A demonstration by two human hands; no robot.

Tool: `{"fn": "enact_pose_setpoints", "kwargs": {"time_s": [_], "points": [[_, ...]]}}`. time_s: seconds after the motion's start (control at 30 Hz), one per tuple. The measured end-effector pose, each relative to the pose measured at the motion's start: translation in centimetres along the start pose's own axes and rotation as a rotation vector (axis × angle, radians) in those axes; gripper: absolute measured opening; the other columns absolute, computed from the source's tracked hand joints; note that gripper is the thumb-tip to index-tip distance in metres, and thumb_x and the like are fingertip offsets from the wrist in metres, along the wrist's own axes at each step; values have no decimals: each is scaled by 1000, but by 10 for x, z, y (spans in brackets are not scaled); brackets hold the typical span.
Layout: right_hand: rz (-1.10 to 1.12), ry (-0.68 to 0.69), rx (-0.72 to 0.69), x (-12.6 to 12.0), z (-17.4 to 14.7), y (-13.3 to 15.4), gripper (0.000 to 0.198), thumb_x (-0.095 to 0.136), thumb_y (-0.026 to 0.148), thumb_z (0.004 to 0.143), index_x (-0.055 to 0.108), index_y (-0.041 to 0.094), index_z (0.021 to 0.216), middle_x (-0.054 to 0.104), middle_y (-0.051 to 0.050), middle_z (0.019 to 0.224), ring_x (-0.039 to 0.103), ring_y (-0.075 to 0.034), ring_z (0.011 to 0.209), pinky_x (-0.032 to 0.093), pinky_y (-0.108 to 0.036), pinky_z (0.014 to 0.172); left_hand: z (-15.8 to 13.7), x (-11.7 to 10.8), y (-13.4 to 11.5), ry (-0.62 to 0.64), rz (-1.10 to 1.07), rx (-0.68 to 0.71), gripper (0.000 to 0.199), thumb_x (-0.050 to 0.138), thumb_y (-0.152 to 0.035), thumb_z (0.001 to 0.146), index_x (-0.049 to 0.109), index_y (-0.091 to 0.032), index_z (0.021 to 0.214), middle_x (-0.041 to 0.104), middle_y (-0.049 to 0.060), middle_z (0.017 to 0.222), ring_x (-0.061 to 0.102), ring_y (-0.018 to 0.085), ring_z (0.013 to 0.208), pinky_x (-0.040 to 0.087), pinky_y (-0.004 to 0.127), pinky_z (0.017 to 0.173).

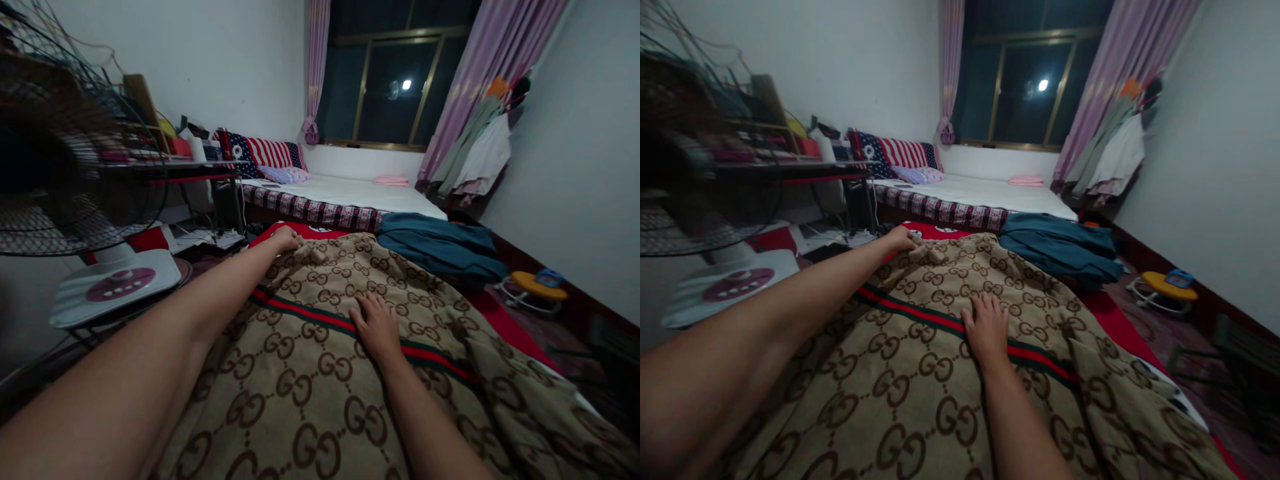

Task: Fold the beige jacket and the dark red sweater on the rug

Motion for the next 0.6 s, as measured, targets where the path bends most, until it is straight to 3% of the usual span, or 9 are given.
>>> {"fn": "enact_pose_setpoints", "kwargs": {"time_s": [0.17,0.27,0.33,0.43,0.53,0.6], "points": [[33,-3,-9,1,-1,0,44,42,40,93,55,24,132,43,-6,148,33,-28,139,22,-54,112,3,-34,-23,-210,166,279,34,43,-15,90,64,-12,117,59,8,126,48,23,119,35,33,100],[32,11,-23,2,-1,1,45,40,39,94,52,25,135,40,-5,150,31,-27,141,21,-54,113,1,-36,-12,-253,268,280,34,38,-10,91,66,-8,110,57,16,121,47,29,119,36,42,101],[15,31,-24,2,0,1,46,39,39,94,51,25,136,39,-4,151,30,-27,141,21,-54,113,-4,-24,-7,-258,325,249,31,41,-9,88,66,-7,106,56,21,119,47,34,117,37,48,98],[-4,45,-27,3,0,1,47,38,40,95,50,25,138,38,-4,151,30,-28,141,21,-54,113,-16,6,-13,-245,370,274,35,47,-15,88,60,-8,119,48,23,129,43,36,123,35,50,101],[-11,58,-25,5,2,-1,48,38,42,95,48,27,139,37,-3,152,29,-27,142,21,-54,113,-36,46,-24,-116,380,419,38,53,-35,89,60,-20,123,49,13,135,44,28,125,32,40,107],[-27,75,-16,6,2,-3,49,37,43,95,47,27,140,36,-4,153,27,-28,142,20,-55,113,-49,71,-22,11,372,510,47,48,-53,89,56,-30,129,46,5,143,39,26,132,26,42,112]]}}
Point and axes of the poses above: each hand's wrist, its own z-axis towards the middle knuckle, its own x-axis out of the palm, y = z × x, the point moved 4 cm from there along z, towards the middle knuckle
